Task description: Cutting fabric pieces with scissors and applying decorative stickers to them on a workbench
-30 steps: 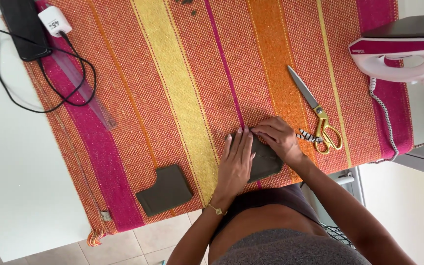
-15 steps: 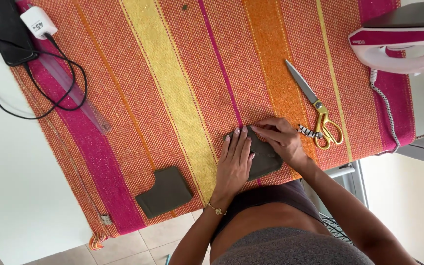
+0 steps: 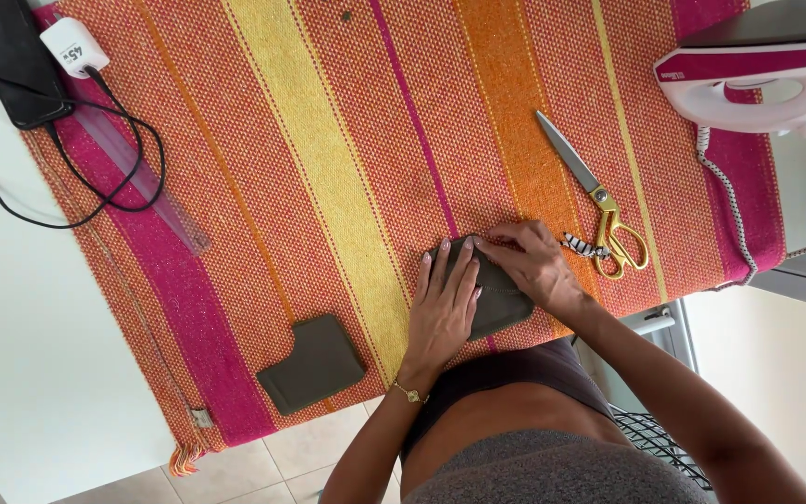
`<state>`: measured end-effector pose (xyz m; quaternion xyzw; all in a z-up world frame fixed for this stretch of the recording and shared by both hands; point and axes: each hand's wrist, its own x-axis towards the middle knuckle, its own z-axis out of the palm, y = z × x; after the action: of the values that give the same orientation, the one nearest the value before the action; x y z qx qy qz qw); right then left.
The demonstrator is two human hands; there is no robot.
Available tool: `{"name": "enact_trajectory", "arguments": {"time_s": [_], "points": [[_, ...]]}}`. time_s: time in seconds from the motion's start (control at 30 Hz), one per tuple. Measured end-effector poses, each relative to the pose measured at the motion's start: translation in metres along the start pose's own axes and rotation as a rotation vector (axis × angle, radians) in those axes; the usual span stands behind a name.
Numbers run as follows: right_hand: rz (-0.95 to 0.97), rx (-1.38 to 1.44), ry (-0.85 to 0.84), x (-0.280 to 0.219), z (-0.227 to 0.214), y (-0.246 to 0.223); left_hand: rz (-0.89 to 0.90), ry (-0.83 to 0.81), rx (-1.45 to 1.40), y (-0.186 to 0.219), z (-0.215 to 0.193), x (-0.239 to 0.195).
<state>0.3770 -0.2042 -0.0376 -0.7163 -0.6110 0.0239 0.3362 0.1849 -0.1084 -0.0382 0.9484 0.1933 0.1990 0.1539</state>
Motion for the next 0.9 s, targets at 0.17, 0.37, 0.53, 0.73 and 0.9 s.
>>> {"name": "enact_trajectory", "arguments": {"time_s": [0.17,0.37,0.53,0.73,0.9], "points": [[0.375,0.342,-0.065,0.008,-0.008,0.002,-0.004,-0.037,-0.028,-0.001,0.0,-0.001],[0.517,0.321,-0.063,0.011,0.012,0.006,0.004,-0.039,-0.012,-0.001,-0.001,-0.001],[0.495,0.231,-0.103,0.019,0.015,0.001,-0.008,-0.06,-0.023,-0.003,0.0,-0.003],[0.446,0.105,-0.123,0.006,0.032,0.015,-0.279,0.034,-0.34,-0.017,-0.022,0.014],[0.467,0.096,-0.089,-0.002,0.033,0.008,-0.203,0.054,-0.104,-0.04,0.006,0.014]]}}
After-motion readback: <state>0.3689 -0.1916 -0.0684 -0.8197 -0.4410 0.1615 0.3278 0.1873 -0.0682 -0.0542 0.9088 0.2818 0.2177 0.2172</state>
